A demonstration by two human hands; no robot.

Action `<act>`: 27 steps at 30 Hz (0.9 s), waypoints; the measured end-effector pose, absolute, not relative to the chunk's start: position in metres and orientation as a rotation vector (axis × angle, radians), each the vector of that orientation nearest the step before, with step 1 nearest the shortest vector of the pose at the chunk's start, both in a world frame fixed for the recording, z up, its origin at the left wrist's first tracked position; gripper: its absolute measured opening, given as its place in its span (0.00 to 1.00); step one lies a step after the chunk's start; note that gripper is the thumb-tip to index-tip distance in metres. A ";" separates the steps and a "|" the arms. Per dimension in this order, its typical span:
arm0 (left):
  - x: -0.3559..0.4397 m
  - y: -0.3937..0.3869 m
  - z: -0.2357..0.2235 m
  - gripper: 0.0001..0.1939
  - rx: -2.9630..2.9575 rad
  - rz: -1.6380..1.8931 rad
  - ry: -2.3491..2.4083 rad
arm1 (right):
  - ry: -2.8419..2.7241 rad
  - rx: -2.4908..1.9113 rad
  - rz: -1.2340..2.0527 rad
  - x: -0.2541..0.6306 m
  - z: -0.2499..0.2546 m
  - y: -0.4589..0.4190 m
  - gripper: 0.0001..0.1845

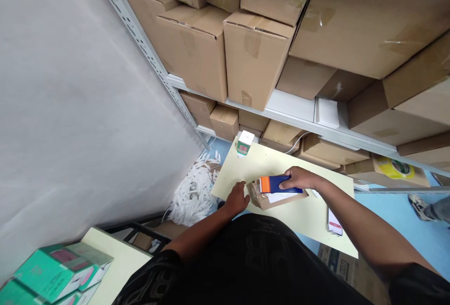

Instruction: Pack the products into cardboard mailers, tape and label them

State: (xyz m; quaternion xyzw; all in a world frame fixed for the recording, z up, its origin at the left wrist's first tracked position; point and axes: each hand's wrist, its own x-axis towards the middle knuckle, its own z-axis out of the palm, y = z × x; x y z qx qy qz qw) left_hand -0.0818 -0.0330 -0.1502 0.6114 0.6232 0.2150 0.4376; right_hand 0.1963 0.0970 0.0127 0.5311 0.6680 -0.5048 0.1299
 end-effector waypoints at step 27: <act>-0.056 0.013 -0.111 0.60 2.267 0.521 1.165 | 1.942 1.588 -1.479 0.206 0.007 0.097 0.28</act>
